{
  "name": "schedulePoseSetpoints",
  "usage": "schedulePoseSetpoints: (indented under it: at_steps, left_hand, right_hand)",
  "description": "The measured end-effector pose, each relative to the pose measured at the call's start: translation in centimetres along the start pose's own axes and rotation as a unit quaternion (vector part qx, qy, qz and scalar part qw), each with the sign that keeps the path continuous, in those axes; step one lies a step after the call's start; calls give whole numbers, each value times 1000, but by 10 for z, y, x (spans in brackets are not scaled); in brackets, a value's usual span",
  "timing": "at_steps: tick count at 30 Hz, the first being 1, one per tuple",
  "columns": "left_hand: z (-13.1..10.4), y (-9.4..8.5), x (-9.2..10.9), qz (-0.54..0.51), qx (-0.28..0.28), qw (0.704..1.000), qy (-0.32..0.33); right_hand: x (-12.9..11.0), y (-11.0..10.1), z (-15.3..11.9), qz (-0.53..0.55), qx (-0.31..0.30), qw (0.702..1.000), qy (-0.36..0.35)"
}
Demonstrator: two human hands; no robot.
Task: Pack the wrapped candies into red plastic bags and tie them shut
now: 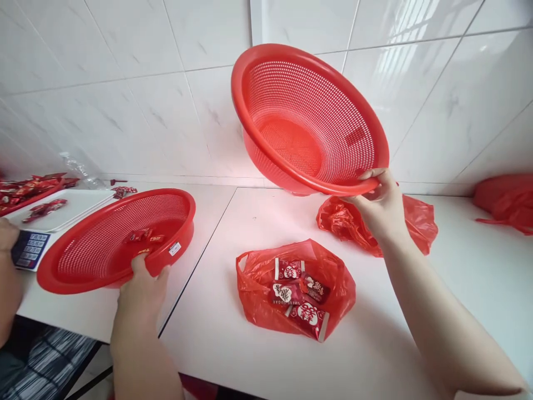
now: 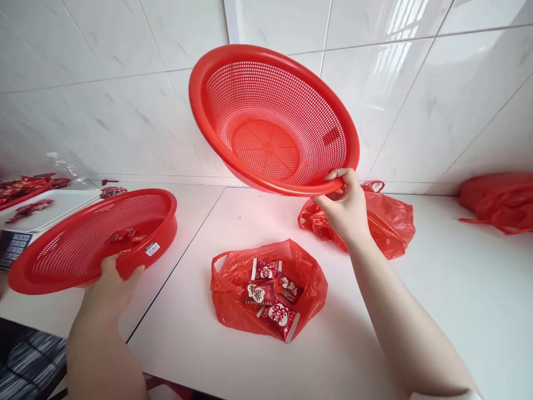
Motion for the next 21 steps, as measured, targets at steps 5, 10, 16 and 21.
schedulePoseSetpoints:
  at_steps: [5, 10, 16, 21]
  left_hand:
    - [6, 5, -3, 24, 63, 996, -50]
    - [24, -6, 4, 26, 93, 995, 18]
    - [25, -12, 70, -43, 70, 971, 223]
    - [7, 16, 138, -100, -1, 916, 388]
  right_hand:
    - [-9, -9, 4, -20, 39, 999, -10]
    - [-15, -10, 4, 11, 29, 999, -18]
    - [-18, -8, 2, 52, -2, 998, -21]
    - [-18, -3, -1, 49, -15, 998, -38]
Point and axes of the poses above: each hand's wrist, its own z-axis towards the middle knuckle, its own y-axis out of the palm, x = y × z, the point moved 4 cm from there along z, towards the middle knuckle, and after that the axes turned 13 degrees about z, right-handed, at the moved point
